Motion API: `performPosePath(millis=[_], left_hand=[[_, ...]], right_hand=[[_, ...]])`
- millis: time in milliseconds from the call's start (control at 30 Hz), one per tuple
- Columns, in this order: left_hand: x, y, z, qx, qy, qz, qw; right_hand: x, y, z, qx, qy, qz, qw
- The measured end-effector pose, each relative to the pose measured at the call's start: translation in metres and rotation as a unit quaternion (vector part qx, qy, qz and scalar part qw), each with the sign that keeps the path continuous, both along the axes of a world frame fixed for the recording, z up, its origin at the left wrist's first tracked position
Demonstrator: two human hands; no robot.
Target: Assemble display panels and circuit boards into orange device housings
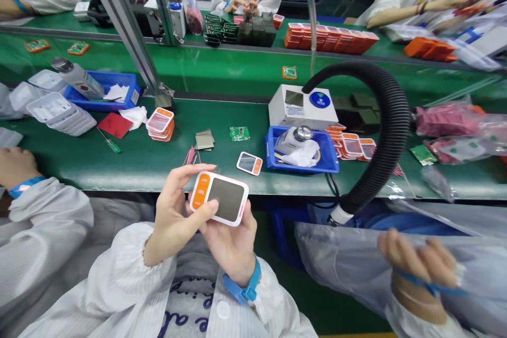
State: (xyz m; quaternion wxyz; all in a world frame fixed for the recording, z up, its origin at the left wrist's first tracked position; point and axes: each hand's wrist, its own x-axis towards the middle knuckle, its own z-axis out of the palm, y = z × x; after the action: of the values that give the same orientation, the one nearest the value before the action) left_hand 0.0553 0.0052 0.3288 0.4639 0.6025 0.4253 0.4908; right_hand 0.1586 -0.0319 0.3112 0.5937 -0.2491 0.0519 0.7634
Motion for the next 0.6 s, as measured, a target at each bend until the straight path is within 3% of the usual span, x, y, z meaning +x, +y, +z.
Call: performPosePath(millis=[200, 333, 467, 600], left_hand=[[-0.008, 0.004, 0.005, 0.001, -0.041, -0.01, 0.999], [-0.01, 0.01, 0.01, 0.032, -0.042, 0.018, 0.998], [-0.001, 0.021, 0.015, 0.011, -0.016, 0.071, 0.997], [0.011, 0.025, 0.024, -0.029, -0.051, 0.096, 0.994]], right_hand=[[-0.002, 0.008, 0.011, 0.043, 0.062, 0.008, 0.997], [-0.007, 0.017, 0.019, 0.083, 0.098, 0.016, 0.992], [-0.013, 0.037, 0.011, 0.152, 0.141, 0.016, 0.978], [-0.014, 0.057, -0.005, 0.171, 0.135, 0.005, 0.976]])
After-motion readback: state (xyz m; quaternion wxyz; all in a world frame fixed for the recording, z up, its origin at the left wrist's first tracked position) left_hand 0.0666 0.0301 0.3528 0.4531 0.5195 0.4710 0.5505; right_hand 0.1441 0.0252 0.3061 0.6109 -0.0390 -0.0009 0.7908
